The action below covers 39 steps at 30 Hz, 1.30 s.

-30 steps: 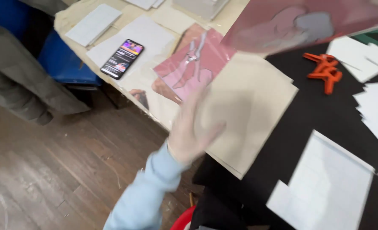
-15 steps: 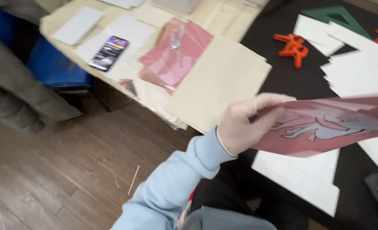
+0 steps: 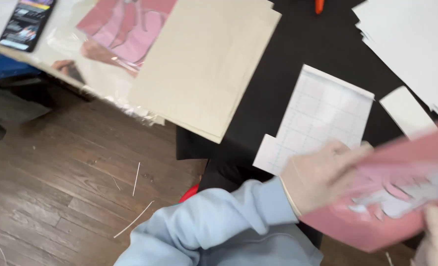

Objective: Aligning art prints with backing boards using grid paper and securing them with orange clips.

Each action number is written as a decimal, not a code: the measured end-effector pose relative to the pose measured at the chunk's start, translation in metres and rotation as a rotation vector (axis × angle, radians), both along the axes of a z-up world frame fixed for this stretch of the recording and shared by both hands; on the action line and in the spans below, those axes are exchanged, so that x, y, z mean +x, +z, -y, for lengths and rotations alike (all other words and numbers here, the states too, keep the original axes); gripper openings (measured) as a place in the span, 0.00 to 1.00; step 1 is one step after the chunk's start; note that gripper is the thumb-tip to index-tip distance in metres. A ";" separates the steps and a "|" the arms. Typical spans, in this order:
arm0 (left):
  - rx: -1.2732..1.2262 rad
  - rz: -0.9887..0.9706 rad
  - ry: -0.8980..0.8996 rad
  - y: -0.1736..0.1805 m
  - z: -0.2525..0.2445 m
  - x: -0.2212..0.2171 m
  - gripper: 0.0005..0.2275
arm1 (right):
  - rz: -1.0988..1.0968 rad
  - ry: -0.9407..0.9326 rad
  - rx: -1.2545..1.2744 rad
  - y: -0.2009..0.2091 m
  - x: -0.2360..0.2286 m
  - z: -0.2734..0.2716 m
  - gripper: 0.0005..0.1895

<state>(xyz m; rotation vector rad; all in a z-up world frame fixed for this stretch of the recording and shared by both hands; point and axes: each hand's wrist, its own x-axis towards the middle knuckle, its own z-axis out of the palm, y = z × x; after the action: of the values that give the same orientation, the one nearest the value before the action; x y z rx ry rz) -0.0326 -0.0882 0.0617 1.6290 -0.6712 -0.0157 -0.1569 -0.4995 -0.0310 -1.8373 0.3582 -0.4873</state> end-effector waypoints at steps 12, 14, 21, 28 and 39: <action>0.541 -0.090 0.311 -0.076 0.002 0.104 0.31 | -0.185 0.084 -0.169 0.027 0.127 -0.152 0.26; 0.625 -0.143 0.280 -0.080 -0.001 0.103 0.31 | -0.231 0.050 -0.229 0.026 0.128 -0.160 0.28; 0.703 -0.099 0.305 -0.092 -0.006 0.099 0.27 | -0.260 0.088 -0.462 0.018 0.123 -0.163 0.28; 0.708 0.059 0.261 -0.075 -0.032 0.085 0.23 | -0.226 0.013 -0.585 0.037 0.104 -0.178 0.22; 0.600 0.440 -0.368 -0.054 -0.086 0.060 0.40 | -0.162 0.454 -0.816 0.050 0.046 -0.172 0.32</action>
<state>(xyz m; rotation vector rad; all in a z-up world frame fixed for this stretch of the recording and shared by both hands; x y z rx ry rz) 0.0273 -0.0022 0.0073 2.0780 -1.4004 -0.1407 -0.1114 -0.3277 0.0192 -2.6628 -0.1991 -0.1635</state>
